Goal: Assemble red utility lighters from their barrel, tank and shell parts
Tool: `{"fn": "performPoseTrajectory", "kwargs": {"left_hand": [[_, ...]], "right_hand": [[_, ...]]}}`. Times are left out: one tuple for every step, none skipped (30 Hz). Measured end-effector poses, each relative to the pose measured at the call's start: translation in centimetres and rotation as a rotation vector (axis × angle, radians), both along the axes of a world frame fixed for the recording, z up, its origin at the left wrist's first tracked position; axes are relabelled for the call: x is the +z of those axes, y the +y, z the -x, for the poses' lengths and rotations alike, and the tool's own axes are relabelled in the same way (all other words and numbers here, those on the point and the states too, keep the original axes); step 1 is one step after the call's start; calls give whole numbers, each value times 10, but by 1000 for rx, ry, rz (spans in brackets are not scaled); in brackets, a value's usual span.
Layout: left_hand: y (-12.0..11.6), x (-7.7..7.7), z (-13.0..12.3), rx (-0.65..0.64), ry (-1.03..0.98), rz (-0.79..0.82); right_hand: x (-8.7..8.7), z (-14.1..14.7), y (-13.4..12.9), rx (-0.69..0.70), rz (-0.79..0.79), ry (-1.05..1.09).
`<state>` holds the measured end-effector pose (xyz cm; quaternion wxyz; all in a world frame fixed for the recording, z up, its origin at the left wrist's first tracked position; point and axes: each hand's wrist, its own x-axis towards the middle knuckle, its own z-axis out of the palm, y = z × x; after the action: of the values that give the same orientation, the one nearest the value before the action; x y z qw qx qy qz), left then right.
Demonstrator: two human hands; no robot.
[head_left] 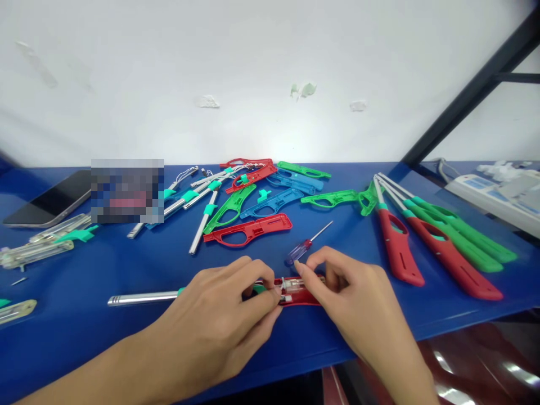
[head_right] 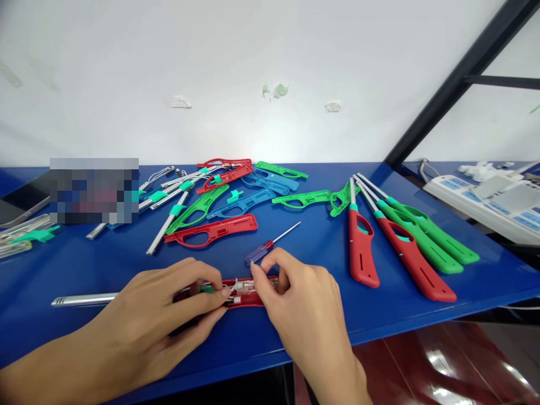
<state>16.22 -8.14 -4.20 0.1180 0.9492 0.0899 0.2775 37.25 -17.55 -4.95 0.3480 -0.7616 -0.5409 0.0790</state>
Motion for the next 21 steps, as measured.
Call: {"fn": "performPoseTrajectory", "kwargs": {"left_hand": [[0, 0, 0, 0, -1, 12], [-1, -1, 0, 1, -2, 28], [-1, -1, 0, 4, -2, 45], [-1, -2, 0, 7, 0, 59], [0, -2, 0, 12, 2, 70], [0, -2, -1, 16, 4, 78], [0, -3, -1, 20, 7, 83], [0, -3, -2, 21, 11, 88], [1, -3, -2, 21, 13, 92], [1, -3, -2, 20, 14, 96], [1, -3, -2, 18, 16, 98], [2, -3, -3, 19, 18, 97], [2, -2, -3, 20, 21, 96], [2, -2, -3, 21, 21, 94], [2, -1, -4, 23, 23, 93], [2, -1, -4, 23, 24, 91], [2, -1, -4, 20, 23, 91], [1, 0, -4, 15, 23, 93], [1, 0, -5, 8, 24, 95], [1, -1, -5, 6, 22, 95], [1, -1, -4, 4, 18, 97]], "right_hand": [[0, 0, 0, 1, -1, -1], [0, 0, 0, 1, -3, 0], [0, 0, 0, 0, -3, 0], [0, 0, 0, 0, -1, 1], [-1, 0, 0, 0, 1, 0], [-1, 0, 0, -1, 3, -1], [-1, 1, 0, -1, 3, -3], [-1, 1, 0, 0, 5, -5], [-1, 1, 0, 1, 6, -6], [-1, 1, 0, 1, 5, -7], [-1, 1, 0, 1, 4, -9], [-1, 1, 0, 2, 4, -13], [-1, 1, 0, 4, 1, -18], [-1, 1, 0, 6, -1, -24], [-1, 0, -1, 10, -2, -30], [-1, 0, -1, 13, -3, -35], [-2, 0, -1, 15, -4, -40], [-2, 0, -1, 16, -7, -43], [-2, 0, -1, 22, -8, -47], [-3, 0, -1, 28, -8, -53], [-3, -1, -2, 32, -11, -57]]}}
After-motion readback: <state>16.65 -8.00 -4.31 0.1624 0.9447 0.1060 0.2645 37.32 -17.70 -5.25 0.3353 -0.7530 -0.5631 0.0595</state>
